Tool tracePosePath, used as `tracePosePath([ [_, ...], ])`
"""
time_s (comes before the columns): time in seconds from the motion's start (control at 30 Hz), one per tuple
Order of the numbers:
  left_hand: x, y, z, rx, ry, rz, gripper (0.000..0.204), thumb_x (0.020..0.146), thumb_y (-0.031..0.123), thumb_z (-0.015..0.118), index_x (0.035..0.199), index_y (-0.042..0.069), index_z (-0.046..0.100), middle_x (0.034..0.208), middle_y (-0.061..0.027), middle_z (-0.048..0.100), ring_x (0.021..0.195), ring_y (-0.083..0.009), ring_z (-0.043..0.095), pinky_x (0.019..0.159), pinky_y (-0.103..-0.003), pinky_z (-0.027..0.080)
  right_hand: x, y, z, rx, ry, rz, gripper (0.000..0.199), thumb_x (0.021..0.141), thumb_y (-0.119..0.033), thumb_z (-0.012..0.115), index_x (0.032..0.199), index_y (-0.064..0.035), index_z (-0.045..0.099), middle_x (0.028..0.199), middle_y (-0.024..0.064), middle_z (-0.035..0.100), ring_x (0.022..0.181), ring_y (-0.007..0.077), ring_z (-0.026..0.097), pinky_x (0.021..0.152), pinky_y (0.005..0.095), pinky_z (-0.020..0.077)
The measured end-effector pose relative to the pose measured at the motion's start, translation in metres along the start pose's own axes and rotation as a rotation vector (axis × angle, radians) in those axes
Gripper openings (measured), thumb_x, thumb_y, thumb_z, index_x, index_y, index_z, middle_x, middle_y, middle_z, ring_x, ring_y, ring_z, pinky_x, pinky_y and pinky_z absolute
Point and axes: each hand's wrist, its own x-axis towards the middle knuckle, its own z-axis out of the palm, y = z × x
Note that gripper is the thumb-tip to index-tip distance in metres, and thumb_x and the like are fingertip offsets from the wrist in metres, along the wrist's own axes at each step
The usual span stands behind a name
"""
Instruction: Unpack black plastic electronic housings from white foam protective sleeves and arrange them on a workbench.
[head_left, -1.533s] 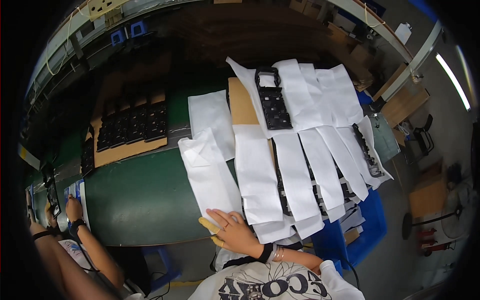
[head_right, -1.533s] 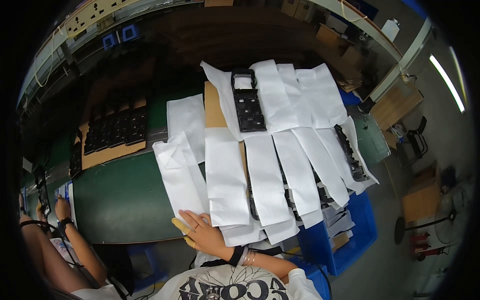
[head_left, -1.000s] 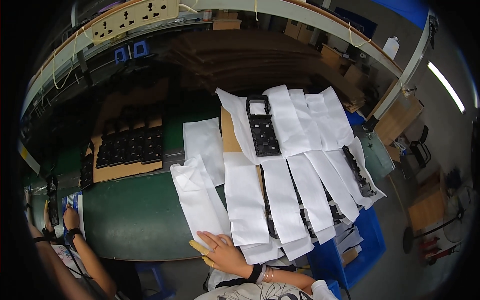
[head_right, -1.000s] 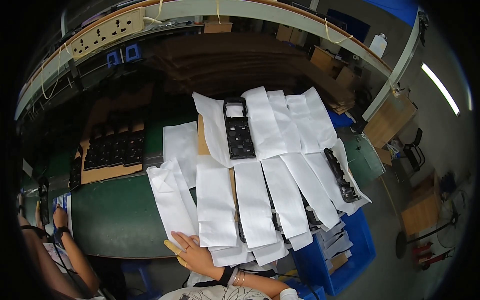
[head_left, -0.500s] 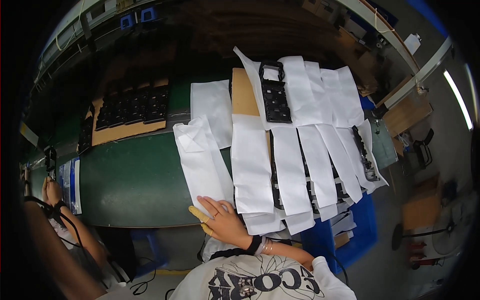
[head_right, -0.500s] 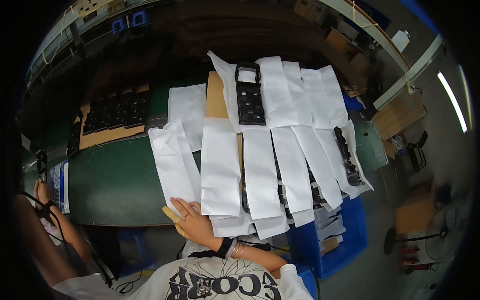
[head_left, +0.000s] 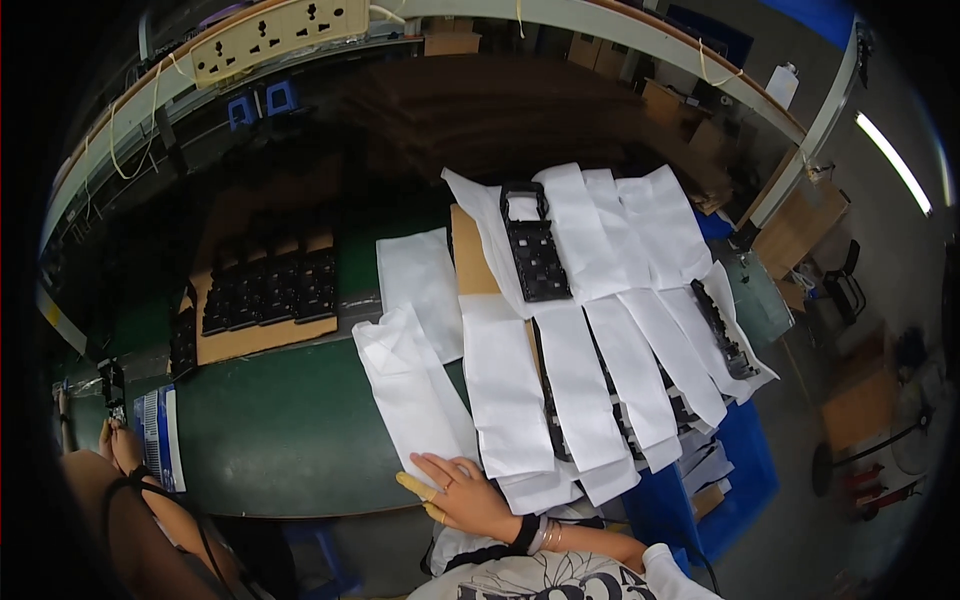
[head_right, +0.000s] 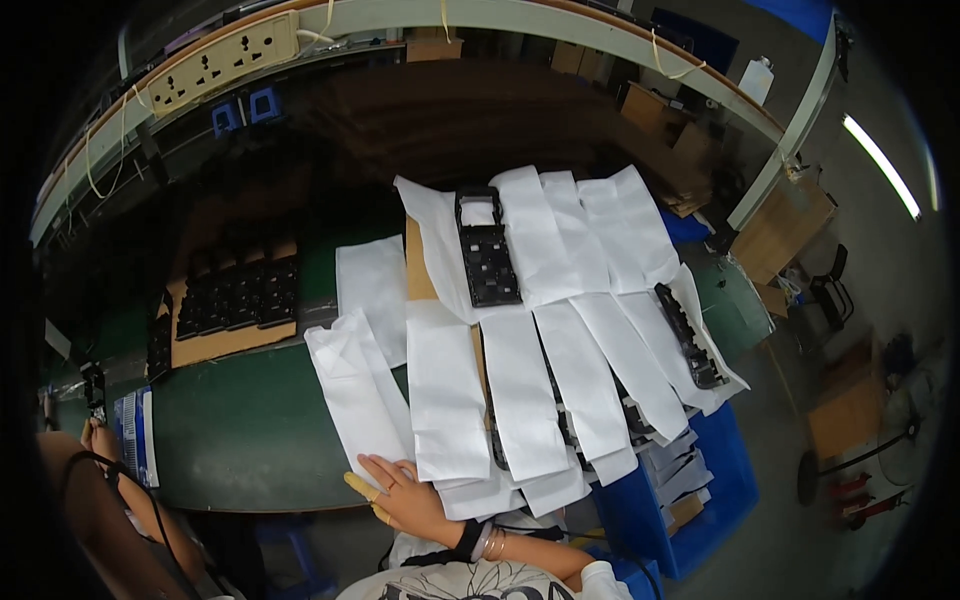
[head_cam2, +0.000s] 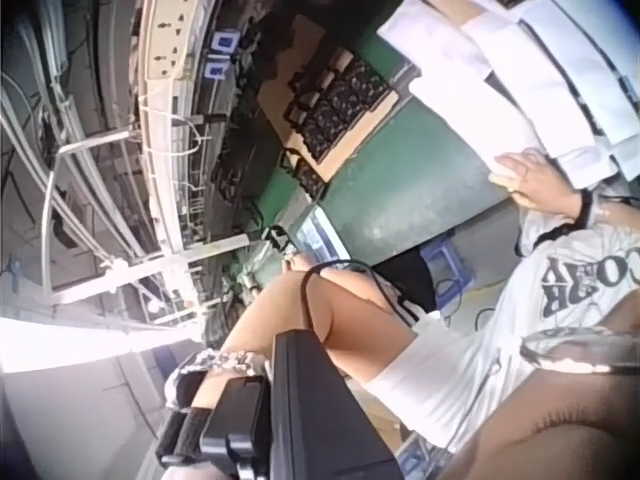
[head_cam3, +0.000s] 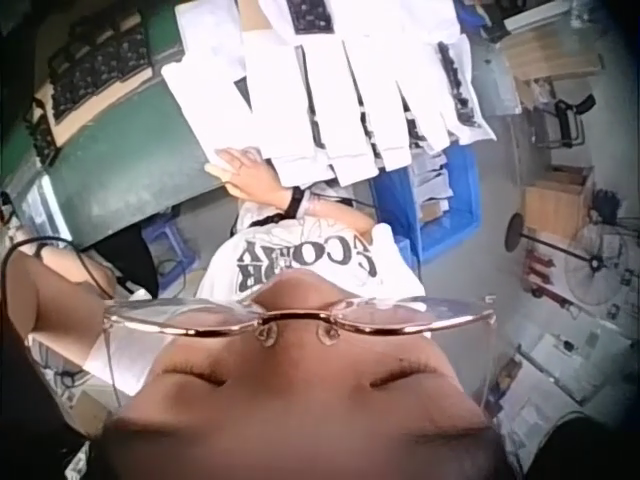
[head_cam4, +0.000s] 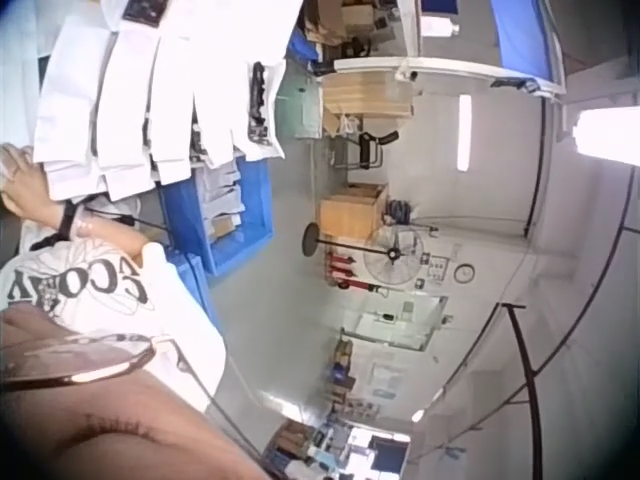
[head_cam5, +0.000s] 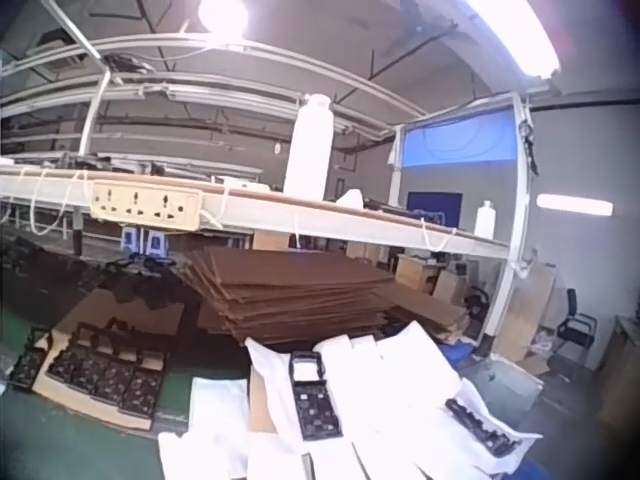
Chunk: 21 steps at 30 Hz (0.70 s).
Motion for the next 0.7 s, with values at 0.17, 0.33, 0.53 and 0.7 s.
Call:
tracePosePath([
  [0.17, 0.020, -0.024, -0.004, -0.118, 0.018, -0.171, 0.024, 0.084, 0.018, 0.062, 0.101, 0.001, 0.063, 0.081, -0.0061, 0.067, 0.071, -0.0269, 0.065, 0.060, -0.038, 0.052, 0.000, 0.001, 0.001, 0.060, 0.029, 0.025, 0.062, 0.079, -0.018, 0.060, 0.139, -0.0190, 0.042, 0.147, 0.0131, 0.030, 0.131, 0.0253, 0.033, 0.098, 0.0383, 0.0358],
  [0.33, 0.079, -0.073, 0.033, -0.219, -0.020, -0.402, 0.024, 0.083, 0.019, 0.063, 0.101, 0.001, 0.063, 0.080, -0.0054, 0.067, 0.070, -0.0271, 0.065, 0.059, -0.039, 0.052, -0.001, 0.005, 0.021, 0.081, 0.129, -0.042, 0.069, 0.077, -0.019, 0.062, 0.141, -0.0158, 0.038, 0.148, 0.0131, 0.027, 0.132, 0.0266, 0.032, 0.098, 0.0424, 0.0330],
  [0.53, 0.108, -0.114, 0.039, -0.306, 0.020, -0.653, 0.025, 0.082, 0.019, 0.064, 0.100, 0.001, 0.063, 0.079, -0.0044, 0.067, 0.069, -0.0273, 0.066, 0.058, -0.039, 0.052, -0.004, 0.009, 0.030, 0.095, 0.163, -0.028, 0.071, 0.075, -0.018, 0.063, 0.141, -0.0176, 0.038, 0.149, 0.0124, 0.028, 0.132, 0.0262, 0.032, 0.095, 0.0437, 0.0340],
  [0.7, 0.078, -0.140, 0.066, -0.229, 0.228, -0.704, 0.016, 0.083, 0.011, 0.056, 0.094, 0.002, 0.063, 0.071, -0.0041, 0.065, 0.061, -0.0200, 0.063, 0.052, -0.033, 0.049, 0.000, 0.010, 0.020, -0.031, 0.125, 0.006, 0.062, 0.080, -0.023, 0.061, 0.138, -0.0184, 0.043, 0.147, 0.0101, 0.032, 0.130, 0.0223, 0.036, 0.098, 0.0373, 0.0338],
])
